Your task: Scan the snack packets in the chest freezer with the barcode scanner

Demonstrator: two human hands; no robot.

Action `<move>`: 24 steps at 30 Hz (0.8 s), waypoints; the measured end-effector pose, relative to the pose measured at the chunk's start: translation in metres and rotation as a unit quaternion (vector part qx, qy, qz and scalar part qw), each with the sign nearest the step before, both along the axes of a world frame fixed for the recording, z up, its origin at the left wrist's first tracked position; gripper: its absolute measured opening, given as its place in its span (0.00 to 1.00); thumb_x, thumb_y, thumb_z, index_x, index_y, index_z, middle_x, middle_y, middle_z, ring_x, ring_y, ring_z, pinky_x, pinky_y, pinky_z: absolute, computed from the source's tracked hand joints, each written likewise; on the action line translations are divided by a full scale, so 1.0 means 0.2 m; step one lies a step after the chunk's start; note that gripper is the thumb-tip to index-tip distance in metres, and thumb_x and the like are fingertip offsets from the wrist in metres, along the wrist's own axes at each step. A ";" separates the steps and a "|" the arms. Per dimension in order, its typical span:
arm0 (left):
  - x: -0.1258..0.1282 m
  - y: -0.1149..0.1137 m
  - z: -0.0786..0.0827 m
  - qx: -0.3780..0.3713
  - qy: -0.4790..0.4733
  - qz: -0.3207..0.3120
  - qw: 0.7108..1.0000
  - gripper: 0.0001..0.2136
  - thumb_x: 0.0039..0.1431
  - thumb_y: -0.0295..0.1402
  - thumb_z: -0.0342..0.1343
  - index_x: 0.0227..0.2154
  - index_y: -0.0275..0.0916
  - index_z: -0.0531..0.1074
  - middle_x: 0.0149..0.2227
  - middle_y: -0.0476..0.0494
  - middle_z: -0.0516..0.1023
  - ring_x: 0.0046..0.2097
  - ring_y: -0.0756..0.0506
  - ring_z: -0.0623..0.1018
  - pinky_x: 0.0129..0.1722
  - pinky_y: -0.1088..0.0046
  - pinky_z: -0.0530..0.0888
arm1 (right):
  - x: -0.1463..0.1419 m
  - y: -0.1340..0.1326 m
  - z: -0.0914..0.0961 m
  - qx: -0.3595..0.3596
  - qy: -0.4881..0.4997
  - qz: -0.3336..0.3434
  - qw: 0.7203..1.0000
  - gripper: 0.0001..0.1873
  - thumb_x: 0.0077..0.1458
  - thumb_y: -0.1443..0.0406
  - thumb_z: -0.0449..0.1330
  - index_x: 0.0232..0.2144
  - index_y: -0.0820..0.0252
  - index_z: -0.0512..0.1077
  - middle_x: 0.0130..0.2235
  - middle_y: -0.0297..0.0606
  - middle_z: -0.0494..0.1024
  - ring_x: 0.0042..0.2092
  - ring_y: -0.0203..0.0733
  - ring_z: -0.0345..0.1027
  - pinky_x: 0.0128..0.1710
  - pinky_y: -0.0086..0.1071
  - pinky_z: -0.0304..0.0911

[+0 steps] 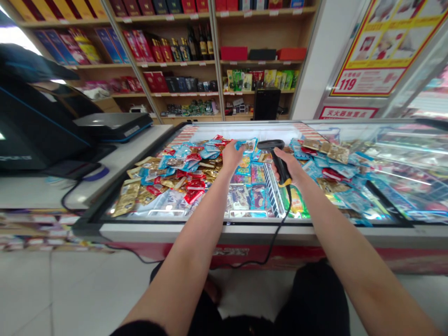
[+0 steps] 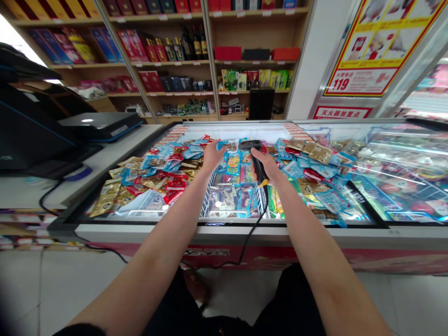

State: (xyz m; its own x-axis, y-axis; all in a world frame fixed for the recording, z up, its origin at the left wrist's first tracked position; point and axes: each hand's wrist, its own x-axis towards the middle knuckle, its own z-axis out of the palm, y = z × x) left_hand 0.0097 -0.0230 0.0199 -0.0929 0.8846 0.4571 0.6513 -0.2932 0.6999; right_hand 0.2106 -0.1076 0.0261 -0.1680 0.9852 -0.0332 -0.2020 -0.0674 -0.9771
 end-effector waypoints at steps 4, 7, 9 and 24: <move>-0.11 0.01 0.07 0.051 -0.046 0.060 0.996 0.08 0.58 0.36 0.55 0.36 0.38 0.75 0.38 0.43 0.81 0.42 0.43 0.78 0.48 0.69 0.70 | 0.00 -0.01 0.00 -0.007 0.003 -0.006 1.000 0.22 0.56 0.47 0.62 0.35 0.61 0.70 0.17 0.32 0.71 0.14 0.36 0.62 0.10 0.28 0.59; -0.26 0.01 0.12 0.071 -0.064 0.141 0.985 0.08 0.58 0.37 0.54 0.34 0.39 0.74 0.36 0.42 0.80 0.42 0.41 0.77 0.48 0.67 0.70 | -0.01 -0.01 0.01 -0.007 0.003 -0.015 1.000 0.22 0.56 0.46 0.62 0.35 0.60 0.70 0.17 0.32 0.71 0.14 0.35 0.62 0.10 0.27 0.59; -0.36 0.00 0.14 0.074 -0.061 0.190 0.977 0.09 0.59 0.37 0.54 0.36 0.39 0.74 0.39 0.41 0.80 0.44 0.40 0.77 0.50 0.66 0.70 | -0.01 -0.01 0.01 -0.007 0.001 -0.023 1.000 0.23 0.55 0.46 0.63 0.35 0.61 0.70 0.17 0.32 0.71 0.13 0.35 0.62 0.09 0.27 0.58; -0.50 -0.10 0.10 -0.056 0.121 0.294 0.947 0.20 0.57 0.38 0.55 0.52 0.39 0.71 0.57 0.28 0.72 0.63 0.27 0.65 0.64 0.35 0.45 | 0.01 0.00 -0.01 0.018 0.011 -0.053 0.998 0.21 0.56 0.48 0.62 0.36 0.60 0.70 0.17 0.31 0.71 0.14 0.36 0.61 0.09 0.28 0.59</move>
